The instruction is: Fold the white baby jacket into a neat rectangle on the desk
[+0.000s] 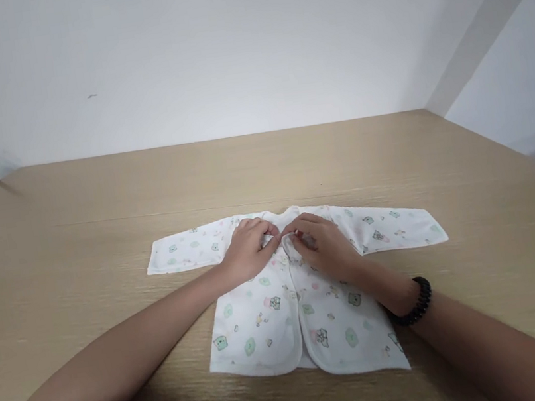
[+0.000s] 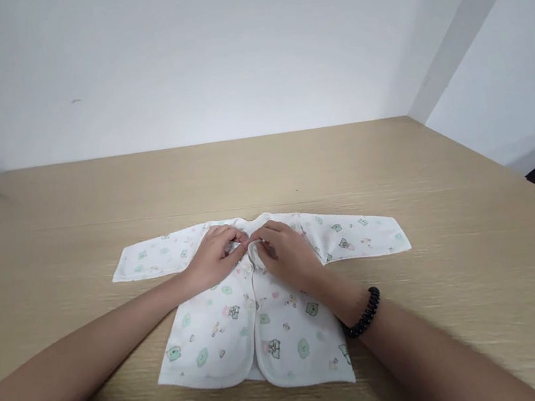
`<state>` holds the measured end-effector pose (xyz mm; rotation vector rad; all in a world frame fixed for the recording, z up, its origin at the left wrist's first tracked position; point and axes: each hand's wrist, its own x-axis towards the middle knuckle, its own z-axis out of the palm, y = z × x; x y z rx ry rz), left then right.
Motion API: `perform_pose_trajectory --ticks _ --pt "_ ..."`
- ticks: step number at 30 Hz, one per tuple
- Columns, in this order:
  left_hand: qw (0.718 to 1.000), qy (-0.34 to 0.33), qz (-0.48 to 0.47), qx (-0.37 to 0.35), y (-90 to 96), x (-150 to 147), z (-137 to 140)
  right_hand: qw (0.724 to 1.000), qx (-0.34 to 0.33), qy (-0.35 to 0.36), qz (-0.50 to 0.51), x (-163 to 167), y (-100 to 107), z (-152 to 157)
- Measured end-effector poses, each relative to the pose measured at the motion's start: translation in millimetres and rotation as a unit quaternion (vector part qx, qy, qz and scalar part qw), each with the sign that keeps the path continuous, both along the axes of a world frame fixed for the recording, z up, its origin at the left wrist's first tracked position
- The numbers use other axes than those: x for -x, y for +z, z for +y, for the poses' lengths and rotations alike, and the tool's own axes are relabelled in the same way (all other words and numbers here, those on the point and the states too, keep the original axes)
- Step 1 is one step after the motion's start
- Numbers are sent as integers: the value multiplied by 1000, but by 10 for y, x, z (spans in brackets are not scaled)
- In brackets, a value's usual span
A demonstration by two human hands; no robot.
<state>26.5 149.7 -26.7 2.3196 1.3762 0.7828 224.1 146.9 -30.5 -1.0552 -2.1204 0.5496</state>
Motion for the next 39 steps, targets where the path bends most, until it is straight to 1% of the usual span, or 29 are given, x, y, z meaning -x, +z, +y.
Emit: perform_pose_trajectory --ticks 3,8,13,16,20,26,30,34,39 --pt "1000 4 -5 11 -7 3 13 1000 10 3 -1 -3 -2 12" --pt "999 6 -28 29 -7 -10 29 998 44 -36 -3 27 1 32" --pt "998 1 -51 30 9 -16 20 998 49 -44 20 47 -5 42" --pt "997 -6 -61 38 3 -6 25 998 32 -46 25 43 -6 47" --pt "996 -20 -77 49 -11 8 32 1000 3 -22 3 32 -8 54" --pt "997 -31 -60 23 -13 5 26 1000 3 -5 5 14 -43 57" --pt "997 -30 -65 25 -16 -1 20 1000 -15 -12 -16 16 -46 46" --pt "996 -46 -69 14 -31 9 22 999 -33 -14 -25 32 -36 14" --pt "997 -51 -55 5 -40 19 32 999 -30 -16 -32 40 -26 -12"
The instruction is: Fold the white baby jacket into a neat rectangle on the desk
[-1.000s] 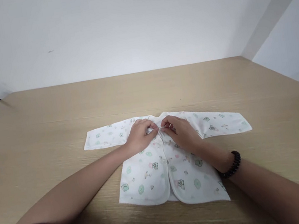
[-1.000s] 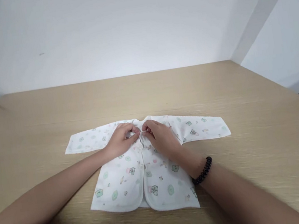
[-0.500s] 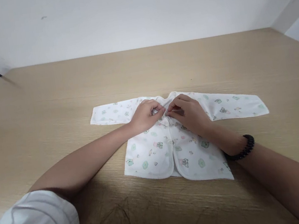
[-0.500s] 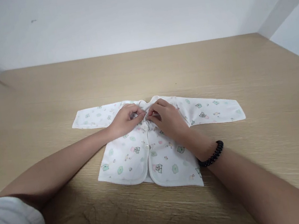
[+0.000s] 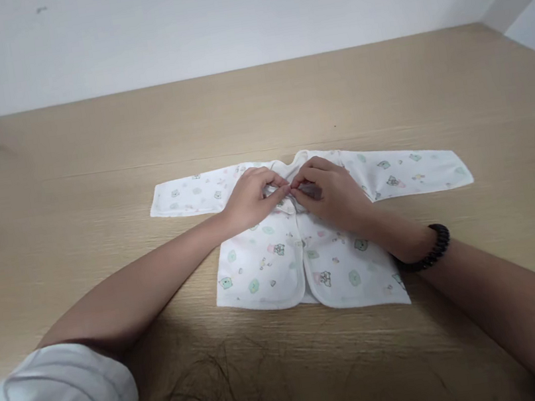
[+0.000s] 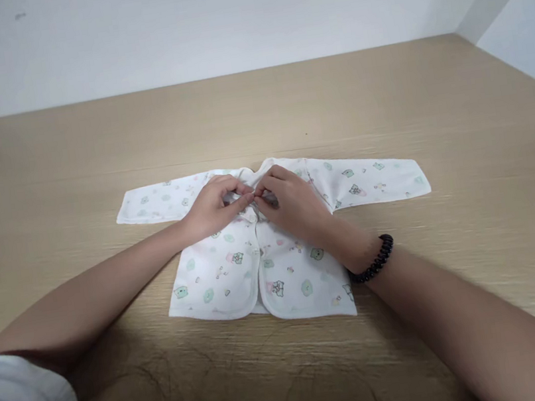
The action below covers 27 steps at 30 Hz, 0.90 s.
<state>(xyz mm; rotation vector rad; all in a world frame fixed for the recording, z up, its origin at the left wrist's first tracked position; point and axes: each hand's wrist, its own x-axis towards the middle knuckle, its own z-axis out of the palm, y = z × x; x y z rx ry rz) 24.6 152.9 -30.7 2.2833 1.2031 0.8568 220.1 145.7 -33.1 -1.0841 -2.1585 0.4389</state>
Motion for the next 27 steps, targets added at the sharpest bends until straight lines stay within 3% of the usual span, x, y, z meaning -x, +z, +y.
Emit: perform_pose_trajectory --ticks 27 --pt "1000 9 -10 19 27 -14 -34 998 -6 -37 -44 12 -32 -11"
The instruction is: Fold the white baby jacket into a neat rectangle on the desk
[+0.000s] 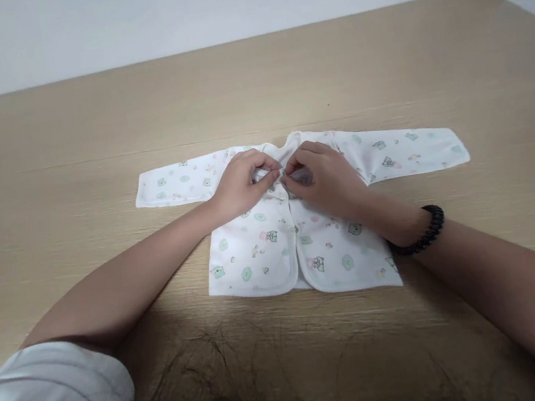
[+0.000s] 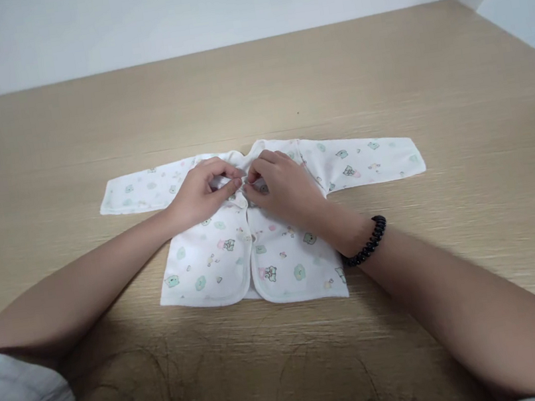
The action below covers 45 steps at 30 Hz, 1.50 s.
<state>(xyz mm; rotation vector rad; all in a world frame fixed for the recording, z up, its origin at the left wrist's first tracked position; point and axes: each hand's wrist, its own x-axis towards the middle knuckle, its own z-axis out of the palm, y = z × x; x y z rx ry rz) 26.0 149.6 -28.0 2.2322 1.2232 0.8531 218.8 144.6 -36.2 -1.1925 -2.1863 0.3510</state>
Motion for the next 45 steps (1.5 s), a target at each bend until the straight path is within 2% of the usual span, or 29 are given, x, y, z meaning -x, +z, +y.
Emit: perform_pose_trajectory --ticks 10,17,26,32,45 --pt "1000 -3 4 5 -23 2 20 999 -24 1 -42 5 31 -27" --pt "1000 16 20 -10 6 -4 -2 998 -33 34 -42 -22 48 -30" --pt "999 27 36 -18 -42 16 13 999 -44 20 -21 -2 56 -67" --pt "999 16 37 -21 -39 16 20 994 -78 59 -45 -20 65 -73" --pt "998 6 45 -43 -55 18 18 997 -58 27 -35 8 50 -73"
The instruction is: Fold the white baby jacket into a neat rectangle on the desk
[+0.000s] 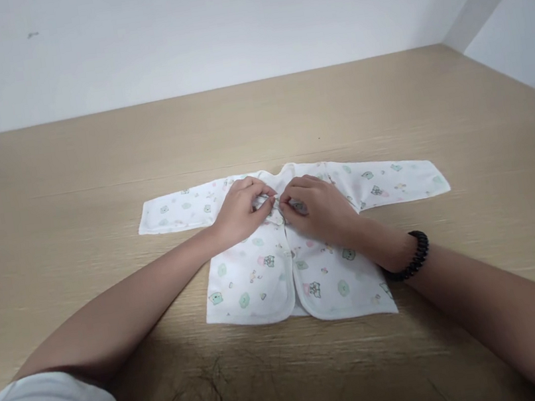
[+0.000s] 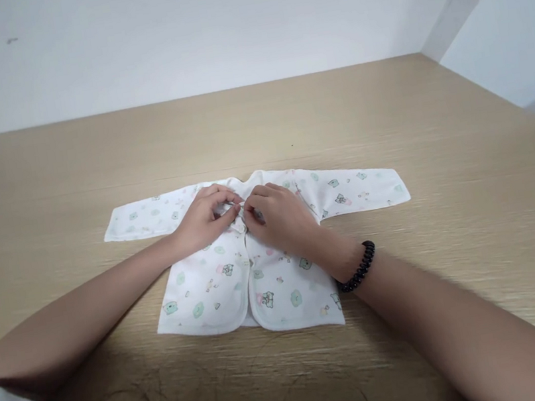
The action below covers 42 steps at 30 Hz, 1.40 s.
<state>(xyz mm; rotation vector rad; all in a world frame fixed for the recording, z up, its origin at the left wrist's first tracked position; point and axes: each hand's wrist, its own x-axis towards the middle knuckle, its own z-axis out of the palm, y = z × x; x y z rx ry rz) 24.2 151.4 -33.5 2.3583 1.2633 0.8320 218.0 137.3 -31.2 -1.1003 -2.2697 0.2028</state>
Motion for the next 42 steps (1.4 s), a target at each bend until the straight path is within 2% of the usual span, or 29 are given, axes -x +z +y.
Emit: perform_pose_trajectory --ticks 11,18,28,33,42 --pt "1000 -10 6 8 15 5 -2 1000 24 -3 11 -2 32 -1" --pt "999 -25 -3 37 26 14 13 1000 23 -4 11 -6 27 0" --pt "998 -30 17 53 71 6 -2 999 38 -39 6 -2 -10 10" --pt "998 -26 23 45 58 9 1 998 55 -42 0 -16 -24 31" --pt "1000 -7 -1 3 50 6 -33 997 38 -34 -52 -30 -20 28"
